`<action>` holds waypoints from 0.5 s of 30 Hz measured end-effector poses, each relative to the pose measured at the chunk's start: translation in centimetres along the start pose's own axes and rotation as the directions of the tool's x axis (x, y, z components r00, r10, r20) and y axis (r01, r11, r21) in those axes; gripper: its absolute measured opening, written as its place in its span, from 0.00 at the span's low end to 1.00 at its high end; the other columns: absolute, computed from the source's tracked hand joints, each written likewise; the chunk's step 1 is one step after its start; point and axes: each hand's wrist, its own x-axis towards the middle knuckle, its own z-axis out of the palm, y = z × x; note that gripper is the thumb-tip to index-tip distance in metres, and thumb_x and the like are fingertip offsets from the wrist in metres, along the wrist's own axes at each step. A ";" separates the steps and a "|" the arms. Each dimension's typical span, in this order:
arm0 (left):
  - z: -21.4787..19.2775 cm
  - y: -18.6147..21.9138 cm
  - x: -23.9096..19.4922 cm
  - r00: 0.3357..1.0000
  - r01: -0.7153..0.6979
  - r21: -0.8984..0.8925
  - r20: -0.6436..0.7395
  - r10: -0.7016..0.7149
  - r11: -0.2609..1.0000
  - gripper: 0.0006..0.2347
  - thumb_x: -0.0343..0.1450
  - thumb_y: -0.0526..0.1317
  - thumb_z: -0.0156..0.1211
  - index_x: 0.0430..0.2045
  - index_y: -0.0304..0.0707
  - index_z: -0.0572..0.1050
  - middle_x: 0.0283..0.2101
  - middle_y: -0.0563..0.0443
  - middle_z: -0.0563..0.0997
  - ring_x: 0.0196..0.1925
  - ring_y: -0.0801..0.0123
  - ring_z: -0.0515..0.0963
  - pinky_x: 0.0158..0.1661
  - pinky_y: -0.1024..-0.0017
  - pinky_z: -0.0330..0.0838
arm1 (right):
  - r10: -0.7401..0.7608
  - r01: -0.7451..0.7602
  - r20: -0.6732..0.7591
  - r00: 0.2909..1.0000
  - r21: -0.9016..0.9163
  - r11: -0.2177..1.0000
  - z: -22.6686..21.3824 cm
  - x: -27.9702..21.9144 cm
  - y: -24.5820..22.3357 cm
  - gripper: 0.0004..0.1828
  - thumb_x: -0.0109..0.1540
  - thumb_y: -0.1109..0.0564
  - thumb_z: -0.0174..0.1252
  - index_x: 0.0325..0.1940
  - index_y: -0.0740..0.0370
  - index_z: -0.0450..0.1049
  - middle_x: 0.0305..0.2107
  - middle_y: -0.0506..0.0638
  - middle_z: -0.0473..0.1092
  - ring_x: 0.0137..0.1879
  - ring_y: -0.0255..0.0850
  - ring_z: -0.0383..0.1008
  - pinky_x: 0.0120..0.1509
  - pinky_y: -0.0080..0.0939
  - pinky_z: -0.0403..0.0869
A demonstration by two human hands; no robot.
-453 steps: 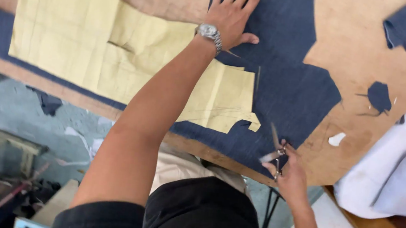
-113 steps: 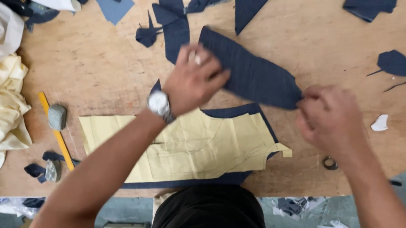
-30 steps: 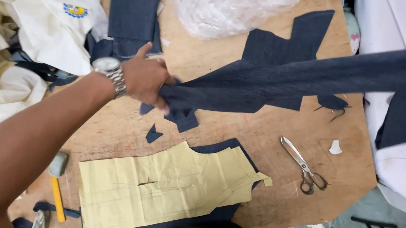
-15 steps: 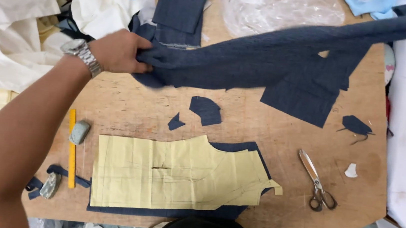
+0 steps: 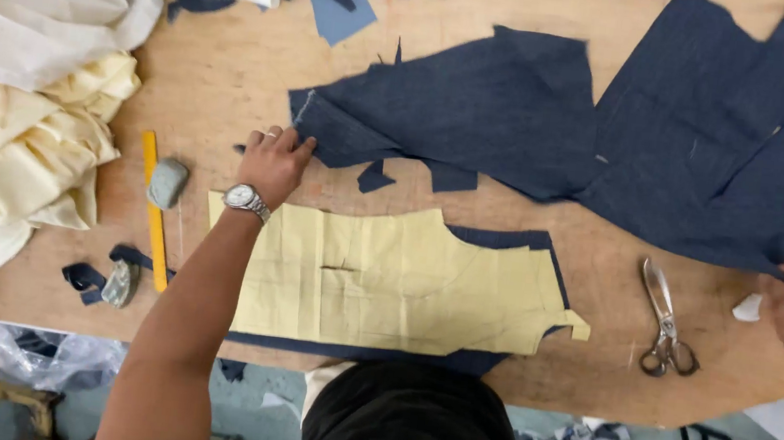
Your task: Cutting denim fabric according to paper patterns using tailor scissors and marking the cut pieces.
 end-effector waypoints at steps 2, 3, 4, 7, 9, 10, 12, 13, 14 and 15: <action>-2.7 0.9 -0.9 0.999 0.020 -0.075 -0.026 -0.022 0.997 0.12 0.83 0.40 0.73 0.61 0.53 0.93 0.48 0.47 0.82 0.48 0.44 0.83 0.43 0.45 0.75 | 0.054 -0.045 0.058 0.997 -0.142 0.989 0.6 -2.1 -1.1 0.16 0.80 0.59 0.81 0.72 0.65 0.92 0.72 0.64 0.84 0.77 0.62 0.85 0.88 0.59 0.81; -4.2 0.7 -0.8 0.997 0.036 -0.130 -0.067 -0.045 0.991 0.08 0.86 0.42 0.75 0.58 0.50 0.93 0.49 0.47 0.81 0.50 0.45 0.81 0.45 0.46 0.75 | 0.105 -0.078 0.085 0.991 -0.273 0.959 1.1 -2.4 -1.7 0.17 0.81 0.53 0.78 0.74 0.57 0.93 0.73 0.58 0.83 0.74 0.58 0.87 0.80 0.59 0.84; -5.0 0.5 -1.1 0.997 0.042 -0.134 -0.063 -0.051 0.990 0.08 0.86 0.42 0.75 0.58 0.50 0.93 0.49 0.47 0.81 0.50 0.45 0.81 0.45 0.46 0.75 | 0.101 -0.072 0.091 0.991 -0.276 0.958 1.0 -2.3 -1.5 0.17 0.81 0.53 0.78 0.74 0.57 0.93 0.73 0.58 0.83 0.74 0.58 0.87 0.80 0.59 0.84; -7.1 0.8 -3.3 0.997 -0.029 -0.177 -0.079 0.016 0.984 0.05 0.85 0.41 0.76 0.53 0.45 0.91 0.59 0.48 0.87 0.60 0.45 0.84 0.51 0.47 0.76 | 0.141 -0.110 0.101 0.985 -0.265 0.958 0.7 -2.2 -0.8 0.18 0.81 0.49 0.81 0.72 0.59 0.93 0.72 0.62 0.83 0.82 0.57 0.84 0.82 0.57 0.82; -7.5 1.5 -4.7 0.995 -0.099 -0.224 -0.032 0.094 0.970 0.03 0.85 0.38 0.72 0.44 0.43 0.88 0.53 0.46 0.88 0.56 0.45 0.84 0.50 0.48 0.79 | -0.043 0.053 0.059 0.997 -0.190 0.980 0.1 -2.0 0.2 0.14 0.81 0.59 0.83 0.69 0.67 0.92 0.73 0.61 0.87 0.86 0.61 0.83 0.99 0.57 0.79; -7.6 2.2 -5.0 0.996 -0.094 -0.226 -0.028 0.090 0.970 0.03 0.85 0.38 0.72 0.44 0.43 0.88 0.53 0.46 0.88 0.56 0.45 0.84 0.50 0.48 0.79 | -0.045 0.057 0.064 0.997 -0.190 0.980 -0.3 -2.2 0.2 0.14 0.81 0.59 0.83 0.69 0.67 0.92 0.73 0.61 0.87 0.86 0.61 0.83 0.99 0.57 0.79; -7.9 3.5 -5.6 0.989 0.100 -0.433 0.138 -0.044 0.896 0.19 0.88 0.57 0.68 0.53 0.40 0.94 0.56 0.45 0.93 0.50 0.47 0.90 0.43 0.48 0.85 | 0.028 -0.030 0.095 0.995 0.023 0.999 -0.7 -1.8 0.4 0.15 0.80 0.71 0.79 0.71 0.78 0.86 0.76 0.74 0.79 0.79 0.68 0.83 0.91 0.64 0.81; -7.2 3.8 -5.1 0.988 0.115 -0.423 0.146 -0.058 0.899 0.19 0.88 0.57 0.68 0.53 0.40 0.94 0.56 0.45 0.93 0.50 0.47 0.90 0.43 0.48 0.85 | 0.014 -0.017 0.101 0.995 0.034 0.999 0.0 -2.3 2.2 0.15 0.80 0.71 0.79 0.71 0.78 0.86 0.76 0.74 0.79 0.79 0.68 0.83 0.91 0.64 0.81; -6.5 3.9 -4.7 0.941 0.334 -0.532 0.136 -0.310 0.778 0.18 0.90 0.54 0.66 0.54 0.38 0.92 0.51 0.42 0.92 0.50 0.44 0.90 0.47 0.46 0.83 | -0.012 0.006 0.103 0.995 0.060 0.998 0.6 -2.9 4.0 0.17 0.82 0.73 0.79 0.74 0.81 0.83 0.77 0.76 0.79 0.81 0.71 0.82 0.94 0.64 0.80; -5.7 4.0 -4.0 0.829 0.499 -0.631 0.150 -0.539 0.594 0.17 0.91 0.52 0.65 0.55 0.35 0.90 0.47 0.39 0.91 0.49 0.41 0.90 0.50 0.44 0.81 | -0.035 0.026 0.101 0.994 0.084 0.996 1.1 -3.5 5.7 0.20 0.84 0.74 0.79 0.78 0.84 0.80 0.77 0.77 0.78 0.84 0.74 0.81 0.97 0.65 0.78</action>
